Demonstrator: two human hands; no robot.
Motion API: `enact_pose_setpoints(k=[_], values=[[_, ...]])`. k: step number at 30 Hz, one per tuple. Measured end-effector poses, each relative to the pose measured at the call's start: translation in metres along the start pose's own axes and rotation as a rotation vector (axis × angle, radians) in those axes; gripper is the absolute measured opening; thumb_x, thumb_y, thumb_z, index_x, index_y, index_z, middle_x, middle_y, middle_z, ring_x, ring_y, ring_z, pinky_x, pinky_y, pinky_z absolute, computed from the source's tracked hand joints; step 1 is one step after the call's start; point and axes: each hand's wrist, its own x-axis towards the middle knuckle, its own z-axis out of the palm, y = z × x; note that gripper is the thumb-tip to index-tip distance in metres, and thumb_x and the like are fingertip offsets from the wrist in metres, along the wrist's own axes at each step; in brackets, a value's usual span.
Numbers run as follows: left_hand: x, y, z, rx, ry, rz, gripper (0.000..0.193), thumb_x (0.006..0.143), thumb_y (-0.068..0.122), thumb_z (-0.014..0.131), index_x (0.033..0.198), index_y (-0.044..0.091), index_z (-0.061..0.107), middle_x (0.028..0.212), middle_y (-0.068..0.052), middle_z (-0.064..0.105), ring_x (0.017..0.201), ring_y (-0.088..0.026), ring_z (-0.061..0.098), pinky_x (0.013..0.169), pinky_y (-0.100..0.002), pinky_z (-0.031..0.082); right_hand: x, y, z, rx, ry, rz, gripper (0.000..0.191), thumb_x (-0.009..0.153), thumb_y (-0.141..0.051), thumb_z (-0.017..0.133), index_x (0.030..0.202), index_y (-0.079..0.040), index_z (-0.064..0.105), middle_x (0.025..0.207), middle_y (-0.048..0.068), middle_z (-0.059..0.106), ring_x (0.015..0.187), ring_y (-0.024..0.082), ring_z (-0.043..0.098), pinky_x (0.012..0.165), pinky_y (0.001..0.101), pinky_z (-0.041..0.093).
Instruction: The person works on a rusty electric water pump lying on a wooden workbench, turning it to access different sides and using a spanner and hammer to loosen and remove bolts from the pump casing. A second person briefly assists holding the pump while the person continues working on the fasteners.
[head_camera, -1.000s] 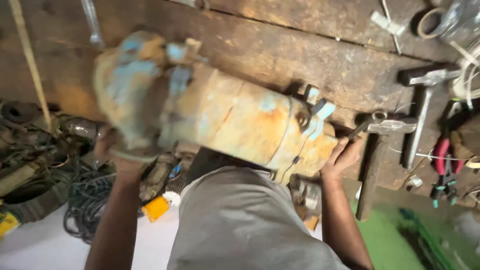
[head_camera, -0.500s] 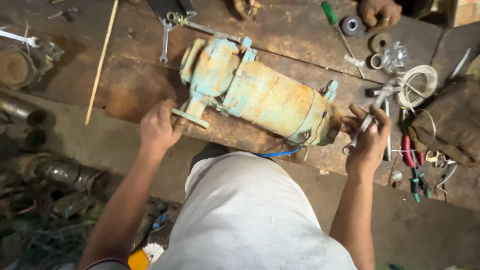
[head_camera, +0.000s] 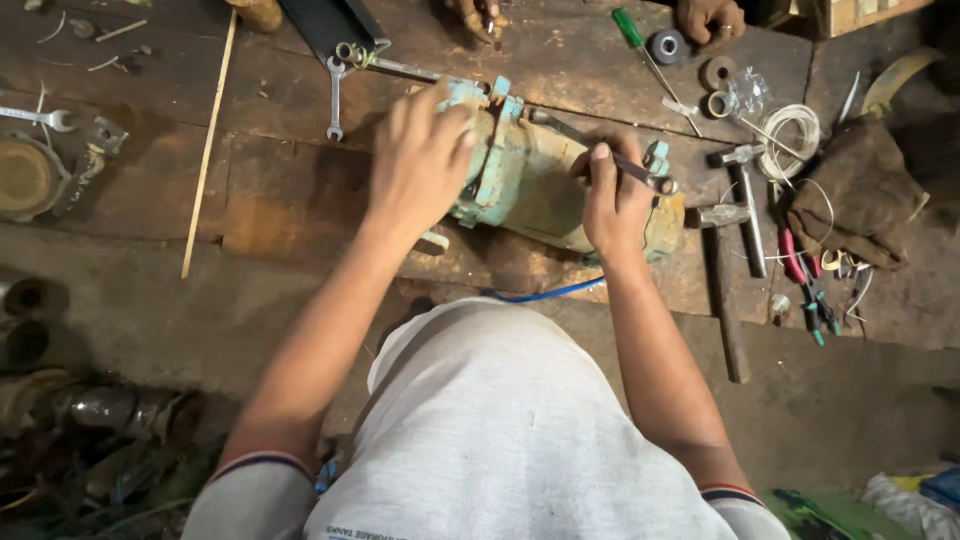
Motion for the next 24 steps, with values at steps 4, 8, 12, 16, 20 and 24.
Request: enact_pose_setpoints(k=[4, 8, 12, 16, 20, 24], values=[[0.041, -0.002, 0.042, 0.161, 0.030, 0.112, 0.026, 0.091, 0.022, 0.069, 0.114, 0.010, 0.073, 0.140, -0.021, 0.051, 0.132, -0.039, 0.046, 0.103, -0.061, 0.039, 0.008, 0.007, 0.016, -0.098, 0.095, 0.045, 0.021, 0.114, -0.017, 0.048, 0.111, 0.000, 0.060, 0.083, 0.005, 0.070, 0.072, 0.011, 0.058, 0.067, 0.0272, 0.047], [0.065, -0.014, 0.068, 0.186, -0.124, 0.096, 0.026, 0.083, 0.010, 0.068, 0.108, 0.006, 0.076, 0.135, -0.021, 0.055, 0.129, -0.039, 0.047, 0.104, -0.060, 0.039, 0.010, 0.010, 0.026, -0.224, 0.120, -0.016, 0.021, 0.113, -0.017, 0.048, 0.112, -0.001, 0.062, 0.080, 0.007, 0.072, 0.070, 0.016, 0.064, 0.067, 0.0304, 0.050], [0.080, -0.029, 0.079, 0.104, -0.216, 0.152, 0.015, 0.083, 0.002, 0.065, 0.093, 0.003, 0.075, 0.132, -0.021, 0.059, 0.124, -0.040, 0.050, 0.104, -0.055, 0.042, 0.006, 0.002, 0.029, -0.308, 0.064, -0.101, 0.017, 0.112, -0.014, 0.049, 0.111, -0.001, 0.061, 0.081, 0.010, 0.073, 0.072, 0.024, 0.069, 0.069, 0.0361, 0.053], [0.083, -0.037, 0.078, -0.029, -0.342, 0.153, 0.020, 0.085, -0.002, 0.062, 0.100, 0.001, 0.074, 0.123, -0.018, 0.064, 0.120, -0.041, 0.054, 0.104, -0.048, 0.047, 0.001, -0.013, 0.030, -0.486, 0.021, -0.134, 0.009, 0.109, -0.009, 0.056, 0.105, -0.003, 0.062, 0.080, 0.012, 0.074, 0.069, 0.032, 0.067, 0.067, 0.0411, 0.050], [0.085, -0.040, 0.072, -0.104, -0.379, 0.137, 0.015, 0.089, 0.004, 0.063, 0.100, 0.000, 0.073, 0.116, -0.022, 0.063, 0.112, -0.044, 0.057, 0.095, -0.051, 0.047, -0.003, -0.023, 0.032, -0.422, 0.011, -0.270, 0.009, 0.108, -0.006, 0.056, 0.114, -0.001, 0.060, 0.088, 0.012, 0.074, 0.077, 0.032, 0.070, 0.074, 0.0403, 0.054], [0.090, -0.042, 0.069, -0.143, -0.460, 0.075, 0.012, 0.095, 0.008, 0.065, 0.101, 0.000, 0.071, 0.113, -0.022, 0.063, 0.108, -0.044, 0.062, 0.093, -0.051, 0.049, -0.005, -0.022, 0.033, -0.457, -0.021, -0.352, 0.009, 0.108, -0.007, 0.056, 0.114, -0.001, 0.059, 0.089, 0.014, 0.071, 0.080, 0.035, 0.070, 0.075, 0.0417, 0.054]])
